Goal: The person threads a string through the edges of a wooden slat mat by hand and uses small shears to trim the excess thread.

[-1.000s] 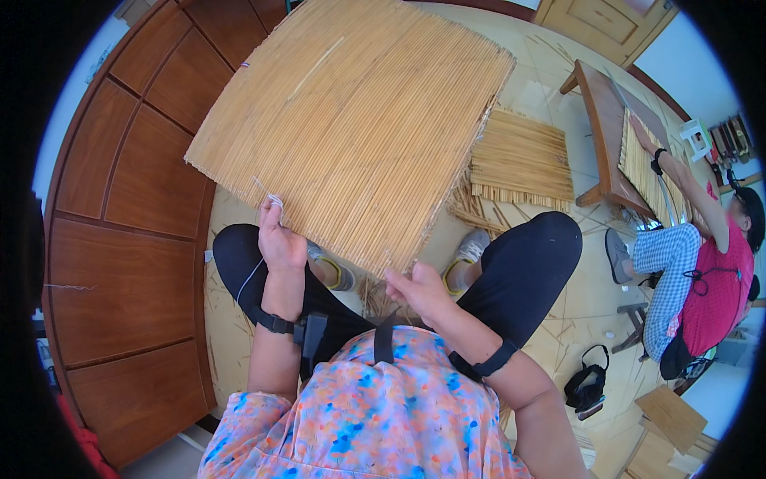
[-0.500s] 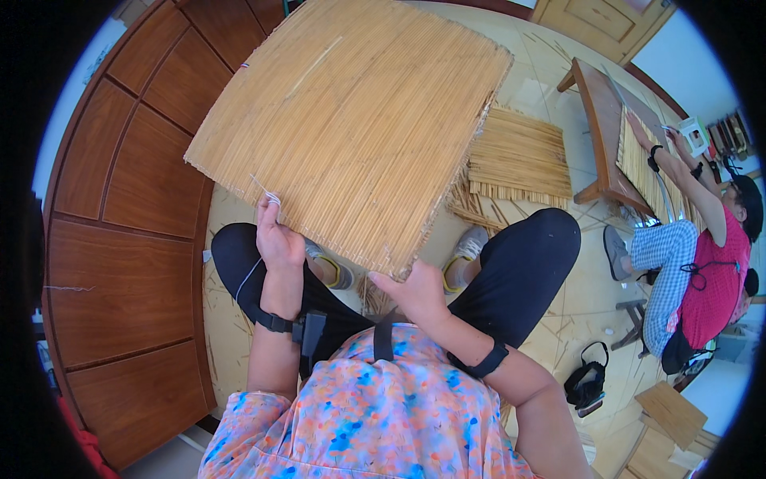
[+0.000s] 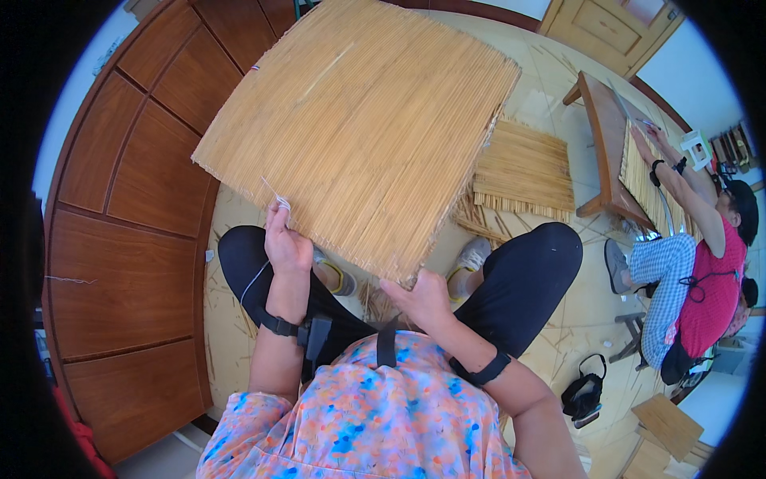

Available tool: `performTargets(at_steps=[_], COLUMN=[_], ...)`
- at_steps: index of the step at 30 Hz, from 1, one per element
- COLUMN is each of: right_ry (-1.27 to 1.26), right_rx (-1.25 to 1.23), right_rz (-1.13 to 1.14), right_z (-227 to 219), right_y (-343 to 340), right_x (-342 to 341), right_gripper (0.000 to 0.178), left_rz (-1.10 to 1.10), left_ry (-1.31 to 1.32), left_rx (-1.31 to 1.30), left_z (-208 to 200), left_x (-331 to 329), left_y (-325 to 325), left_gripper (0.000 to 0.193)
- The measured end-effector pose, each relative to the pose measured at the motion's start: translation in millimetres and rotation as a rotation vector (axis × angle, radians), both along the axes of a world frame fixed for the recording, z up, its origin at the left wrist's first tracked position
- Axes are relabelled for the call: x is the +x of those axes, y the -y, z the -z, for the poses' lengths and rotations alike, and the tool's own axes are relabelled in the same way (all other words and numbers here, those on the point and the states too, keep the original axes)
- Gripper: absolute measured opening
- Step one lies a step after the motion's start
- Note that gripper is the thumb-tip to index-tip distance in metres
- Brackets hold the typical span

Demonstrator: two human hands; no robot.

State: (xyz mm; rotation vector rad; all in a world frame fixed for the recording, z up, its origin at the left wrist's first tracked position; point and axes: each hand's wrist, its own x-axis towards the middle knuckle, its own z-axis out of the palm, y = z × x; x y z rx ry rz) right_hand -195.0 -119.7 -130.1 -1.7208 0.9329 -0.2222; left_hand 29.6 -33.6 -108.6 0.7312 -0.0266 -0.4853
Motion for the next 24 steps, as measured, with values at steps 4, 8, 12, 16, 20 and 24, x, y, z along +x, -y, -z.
performTargets(at_steps=[4, 8, 12, 16, 20, 24], right_ry=[0.013, 0.182, 0.270, 0.265, 0.282, 0.320], right_rx=[0.015, 0.658, 0.661, 0.709, 0.761, 0.744], right_rz=[-0.090, 0.141, 0.168, 0.177, 0.227, 0.225], right_z=[-2, -3, 0, 6, 3, 5], right_y=[12, 15, 19, 23, 26, 29], right_x=[-4, 1, 4, 4, 4, 4], right_gripper=[0.040, 0.028, 0.029, 0.030, 0.027, 0.029], left_rz=[-0.042, -0.088, -0.046, -0.061, -0.013, -0.047], left_ry=[-0.043, -0.052, -0.047, -0.148, -0.214, -0.155], left_rx=[-0.029, -0.004, -0.002, 0.026, -0.019, 0.024], left_z=[-12, -7, 1, -3, -16, -21], left_x=[-5, -4, -3, -6, -11, -13], left_y=[2, -4, 3, 4, 1, 1], left_gripper=[0.014, 0.015, 0.015, 0.013, 0.012, 0.011])
